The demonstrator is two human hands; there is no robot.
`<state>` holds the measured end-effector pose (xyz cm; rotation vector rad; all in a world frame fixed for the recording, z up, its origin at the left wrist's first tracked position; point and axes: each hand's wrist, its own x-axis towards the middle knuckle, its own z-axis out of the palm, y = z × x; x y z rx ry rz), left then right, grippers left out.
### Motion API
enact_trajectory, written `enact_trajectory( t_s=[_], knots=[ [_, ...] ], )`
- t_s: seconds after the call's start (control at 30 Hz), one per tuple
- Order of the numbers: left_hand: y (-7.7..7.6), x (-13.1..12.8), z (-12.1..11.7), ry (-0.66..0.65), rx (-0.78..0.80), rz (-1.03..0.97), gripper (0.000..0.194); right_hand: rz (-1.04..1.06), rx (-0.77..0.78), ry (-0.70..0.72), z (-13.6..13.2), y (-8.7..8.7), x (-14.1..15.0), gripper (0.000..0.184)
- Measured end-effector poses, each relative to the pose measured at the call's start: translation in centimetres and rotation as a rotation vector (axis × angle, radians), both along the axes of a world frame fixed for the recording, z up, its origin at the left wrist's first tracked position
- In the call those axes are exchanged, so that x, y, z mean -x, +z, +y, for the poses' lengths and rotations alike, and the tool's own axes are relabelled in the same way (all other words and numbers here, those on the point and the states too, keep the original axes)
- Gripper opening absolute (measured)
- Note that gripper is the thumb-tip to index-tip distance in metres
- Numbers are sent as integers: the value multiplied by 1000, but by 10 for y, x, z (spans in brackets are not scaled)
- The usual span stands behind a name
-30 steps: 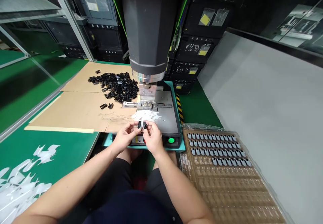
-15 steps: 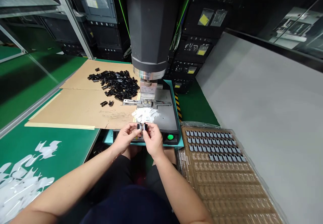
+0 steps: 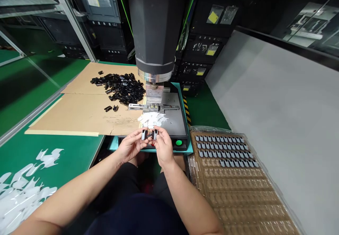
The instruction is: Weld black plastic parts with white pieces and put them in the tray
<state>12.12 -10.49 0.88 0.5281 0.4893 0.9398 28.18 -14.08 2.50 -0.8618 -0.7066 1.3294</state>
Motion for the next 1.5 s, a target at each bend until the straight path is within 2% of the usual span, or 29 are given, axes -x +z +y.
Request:
enact_trajectory(
  t_s=[0.2,0.33,0.4,0.53,0.6,0.7,0.8,0.87,0.93,1.0,1.1,1.13,1.2,1.3,1.43,1.47,1.5],
  knots=[
    [-1,0,-1,-11,-21,0,49,-2,2,13,0,1,0,30],
    [-1,0,1,-9,-29,43,49,-81,-16,26,3,-5,-1,30],
    [-3,-2,0,15,-32,108,51,-265,-58,-2,1,-10,-3,32],
    [-13,-10,-14,107,-77,290,46,-911,-148,-77,-17,-18,-3,34],
    [-21,-14,-23,97,-125,367,41,-1117,-166,-117,-27,-22,-3,32],
    [-29,-16,-32,14,-270,507,36,-1219,-202,-185,-41,-32,-12,27],
    [-32,-8,-30,-30,-653,778,32,-1241,-182,-299,-58,-50,-45,28],
    [-33,1,-20,-7,-966,994,29,-1267,-86,-417,-70,-66,-83,26],
    [-35,10,-8,48,-1178,1165,28,-1319,90,-550,-82,-83,-133,21],
    [-38,15,4,86,-1272,1276,30,-1395,333,-620,-96,-97,-185,19],
    [-45,15,17,52,-1348,1393,33,-1424,715,-613,-118,-112,-251,23],
    [-46,14,21,28,-1366,1424,34,-1449,798,-600,-124,-115,-267,26],
    [-47,12,26,-14,-1387,1481,34,-1510,901,-564,-132,-120,-288,30],
    [-42,8,30,-32,-1385,1541,36,-1569,966,-498,-135,-128,-300,30],
    [-34,6,14,17,-1364,1509,34,-1575,986,-451,-130,-137,-304,29],
    [-36,6,5,-41,-1375,1472,31,-1561,987,-443,-129,-139,-305,29],
    [-39,7,-6,-152,-1392,1433,29,-1541,988,-434,-128,-141,-306,28]
  ],
)
